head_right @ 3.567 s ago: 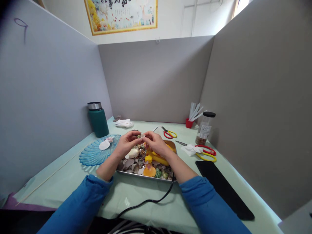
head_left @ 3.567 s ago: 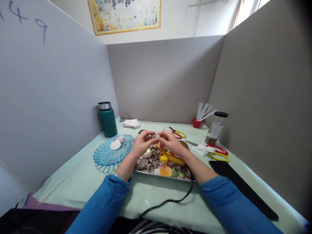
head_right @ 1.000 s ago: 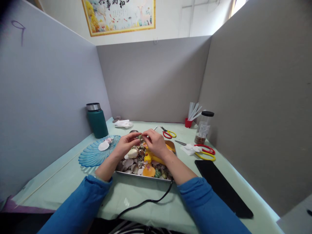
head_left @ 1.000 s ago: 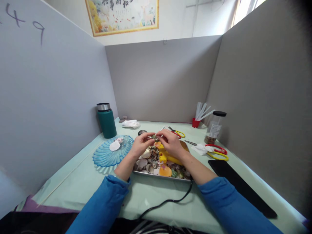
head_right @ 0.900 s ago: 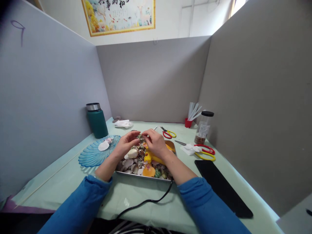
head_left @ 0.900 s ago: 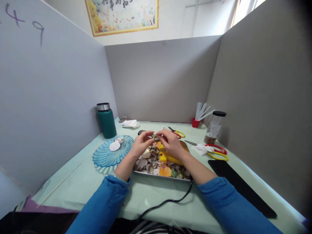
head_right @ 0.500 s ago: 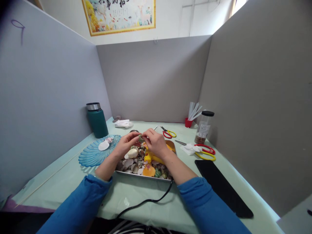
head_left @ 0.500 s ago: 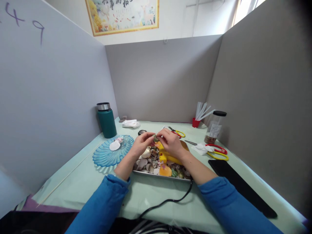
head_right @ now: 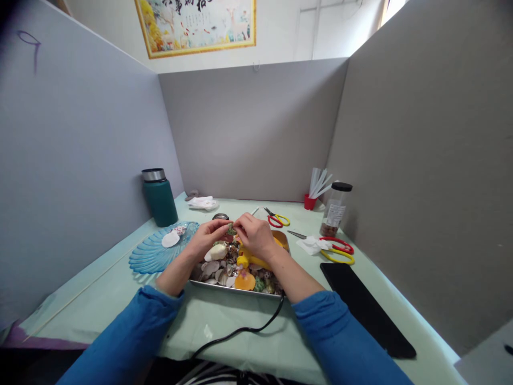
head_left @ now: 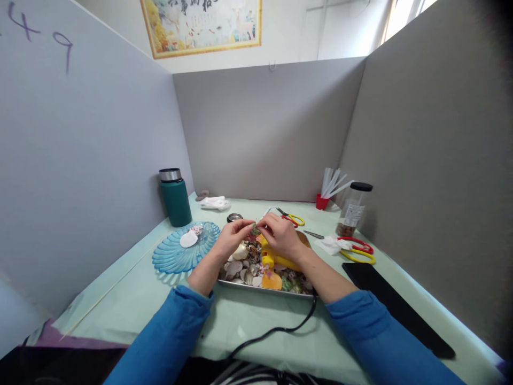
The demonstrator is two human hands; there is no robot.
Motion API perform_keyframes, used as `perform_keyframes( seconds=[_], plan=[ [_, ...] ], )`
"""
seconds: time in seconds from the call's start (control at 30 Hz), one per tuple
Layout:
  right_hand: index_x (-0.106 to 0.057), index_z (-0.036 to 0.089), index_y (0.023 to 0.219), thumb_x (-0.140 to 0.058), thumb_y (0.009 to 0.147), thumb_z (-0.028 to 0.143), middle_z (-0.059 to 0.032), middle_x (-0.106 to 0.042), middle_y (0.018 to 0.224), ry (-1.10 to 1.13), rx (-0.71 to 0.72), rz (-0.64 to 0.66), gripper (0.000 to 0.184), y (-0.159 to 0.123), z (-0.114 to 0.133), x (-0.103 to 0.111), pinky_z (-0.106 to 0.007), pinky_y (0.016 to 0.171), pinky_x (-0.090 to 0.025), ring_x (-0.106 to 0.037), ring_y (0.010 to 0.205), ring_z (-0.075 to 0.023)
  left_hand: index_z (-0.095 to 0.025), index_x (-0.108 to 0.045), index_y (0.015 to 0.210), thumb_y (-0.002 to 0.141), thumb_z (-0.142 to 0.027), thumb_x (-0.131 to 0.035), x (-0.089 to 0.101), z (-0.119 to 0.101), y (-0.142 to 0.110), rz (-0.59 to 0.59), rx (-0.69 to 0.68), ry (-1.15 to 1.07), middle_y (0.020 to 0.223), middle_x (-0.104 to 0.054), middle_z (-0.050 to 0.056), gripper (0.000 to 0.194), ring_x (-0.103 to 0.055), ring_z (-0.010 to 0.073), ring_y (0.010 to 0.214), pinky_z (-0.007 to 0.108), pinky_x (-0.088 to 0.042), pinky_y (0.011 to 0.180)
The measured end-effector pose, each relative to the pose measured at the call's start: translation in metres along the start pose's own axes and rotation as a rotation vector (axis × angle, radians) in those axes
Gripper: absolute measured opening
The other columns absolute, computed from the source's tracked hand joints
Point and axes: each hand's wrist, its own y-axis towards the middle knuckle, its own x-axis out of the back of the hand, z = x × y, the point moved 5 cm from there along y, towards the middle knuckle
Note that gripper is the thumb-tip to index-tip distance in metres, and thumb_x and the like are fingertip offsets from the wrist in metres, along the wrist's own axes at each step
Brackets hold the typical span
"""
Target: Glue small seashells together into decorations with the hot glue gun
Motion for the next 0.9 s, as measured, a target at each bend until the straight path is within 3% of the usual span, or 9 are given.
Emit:
perform_keyframes(
  seconds=[0.9],
  plan=[
    [-0.057, 0.019, 0.082, -0.047, 0.087, 0.019, -0.0050, -0.058, 0.080, -0.010, -0.021, -0.027, 0.011, 0.0001, 0.0008, 0.0014, -0.026, 0.067, -0.040, -0.054, 0.074, -0.0162, -0.012, -0.063, 0.097, 0.072, -0.036, -0.066, -0.0011, -0.0020, 0.0003, 0.018, -0.080, 0.076, 0.095, -0.066, 0.008, 0.035, -0.064, 0.0158, 0.076, 0.031, -0.053, 0.074]
  ],
)
